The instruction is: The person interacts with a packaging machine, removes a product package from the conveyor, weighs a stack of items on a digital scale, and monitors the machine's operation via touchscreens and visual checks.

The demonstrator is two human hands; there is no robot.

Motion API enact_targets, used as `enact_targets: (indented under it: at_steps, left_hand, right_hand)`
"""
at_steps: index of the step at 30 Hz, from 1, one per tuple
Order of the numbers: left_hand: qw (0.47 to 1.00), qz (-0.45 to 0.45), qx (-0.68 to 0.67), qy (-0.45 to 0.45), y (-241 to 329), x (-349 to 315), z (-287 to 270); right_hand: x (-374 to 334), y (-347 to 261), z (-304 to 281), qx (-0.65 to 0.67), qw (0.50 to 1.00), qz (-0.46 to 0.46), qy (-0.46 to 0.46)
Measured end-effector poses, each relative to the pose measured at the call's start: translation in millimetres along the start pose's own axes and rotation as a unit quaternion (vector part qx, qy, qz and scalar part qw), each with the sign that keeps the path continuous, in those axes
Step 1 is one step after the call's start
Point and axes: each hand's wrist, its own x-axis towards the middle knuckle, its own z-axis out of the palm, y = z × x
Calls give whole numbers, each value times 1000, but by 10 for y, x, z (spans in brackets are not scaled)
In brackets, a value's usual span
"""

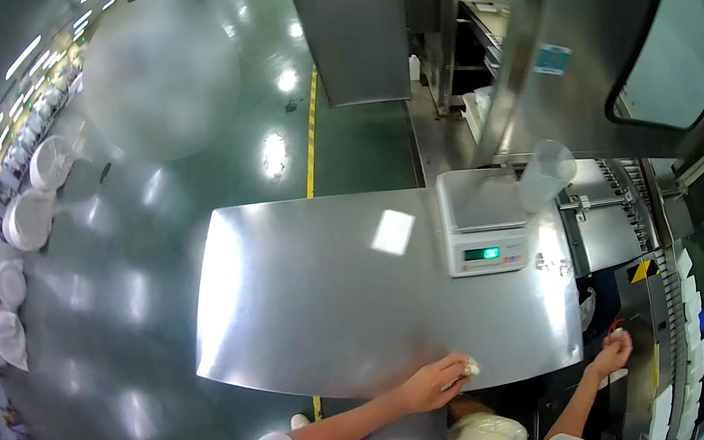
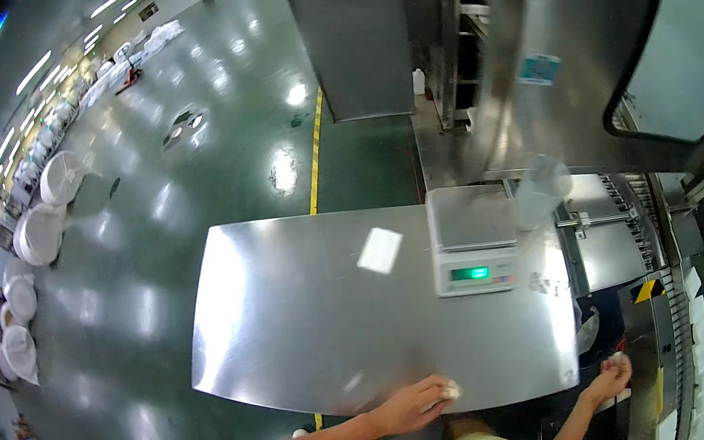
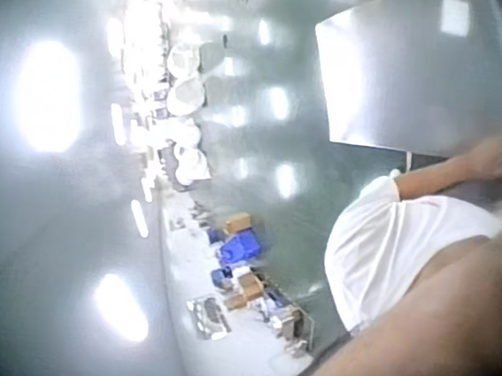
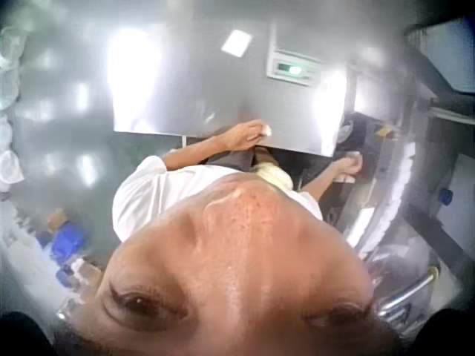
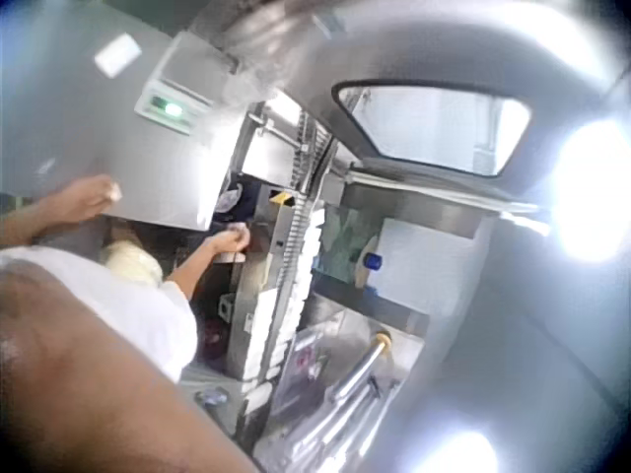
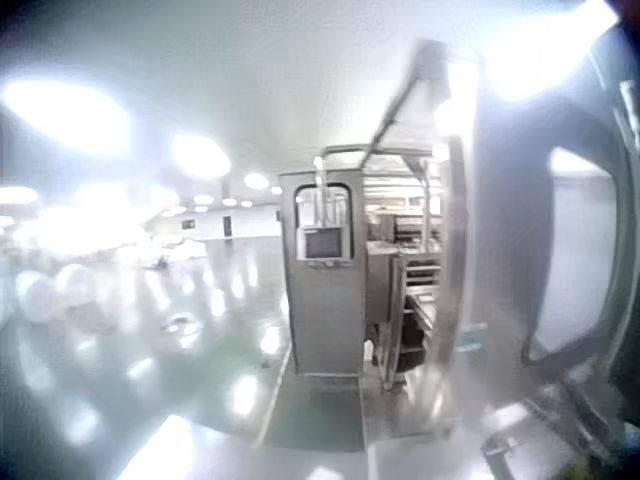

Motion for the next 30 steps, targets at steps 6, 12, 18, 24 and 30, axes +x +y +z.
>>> enact_targets:
  at_steps: [6,12,18,24,30]
  left_hand:
    - [969,-129,-210,31,537,-2443,-1413]
    - [930,-234,-257,119,969,-4313,-2587]
    - [961,-202,-135,134,968,-5184,-3847]
    - [957,-232,-92,148,234,-5513,-5219]
    - [947,-298,83,85,-1209,-6385,-6762]
  right_hand:
    - [-3278,-2198,1287,38,947,-232,-217]
    - [-6749,-2915,2625,10,778,-260,-572]
    - [-8051,-2264,3358,-57,807,-194,-556]
    - [-8655,-1872,3639,-167,855,-338,-357]
    - [-9486,-2495,4556,-154,859,-160,-461]
